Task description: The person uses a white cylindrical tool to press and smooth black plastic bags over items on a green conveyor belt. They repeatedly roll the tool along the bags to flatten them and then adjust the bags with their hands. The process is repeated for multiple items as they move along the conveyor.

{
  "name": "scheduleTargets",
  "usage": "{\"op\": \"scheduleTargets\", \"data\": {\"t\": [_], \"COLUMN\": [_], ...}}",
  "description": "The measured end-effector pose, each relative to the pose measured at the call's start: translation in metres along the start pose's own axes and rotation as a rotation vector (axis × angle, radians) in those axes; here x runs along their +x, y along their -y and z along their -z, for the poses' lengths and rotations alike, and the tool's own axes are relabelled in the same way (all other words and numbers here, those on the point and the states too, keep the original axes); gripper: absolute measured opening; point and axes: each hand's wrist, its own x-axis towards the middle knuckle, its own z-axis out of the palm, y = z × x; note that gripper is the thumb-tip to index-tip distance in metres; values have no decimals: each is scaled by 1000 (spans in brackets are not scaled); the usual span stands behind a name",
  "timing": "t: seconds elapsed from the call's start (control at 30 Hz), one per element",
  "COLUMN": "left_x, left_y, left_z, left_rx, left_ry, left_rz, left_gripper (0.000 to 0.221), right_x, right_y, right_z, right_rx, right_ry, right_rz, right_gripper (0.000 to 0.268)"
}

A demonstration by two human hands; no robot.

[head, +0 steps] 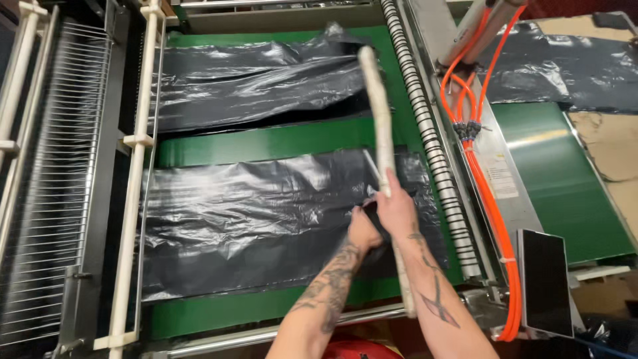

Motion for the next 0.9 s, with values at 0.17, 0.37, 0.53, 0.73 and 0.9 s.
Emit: {"op": "scheduleTargets", "data": {"t": [0.17,0.37,0.53,0.73,0.9], "left_x": [18,-40,-119,-229,-281], "left_y": [-20,-30,32,115,156], "left_z": [-25,48,159,267,292], "left_rx": [295,-57,7,182,329], "left_ry": [26,-48,-341,-741,-938], "left_rz": [-413,-520,-307,16,93], "left_gripper": [54,37,40,38,34], "right_x": [0,-10,-22,-57,-91], "right_y": [-26,2,53,112,156], "right_z": [12,-5,-39,-90,-101], "right_rx": [-78,-42,121,303,334], "right_ry": [-35,6,85,323,492], "right_rz": [-35,42,250,460,540], "right_gripper": [66,68,70,69,68]}}
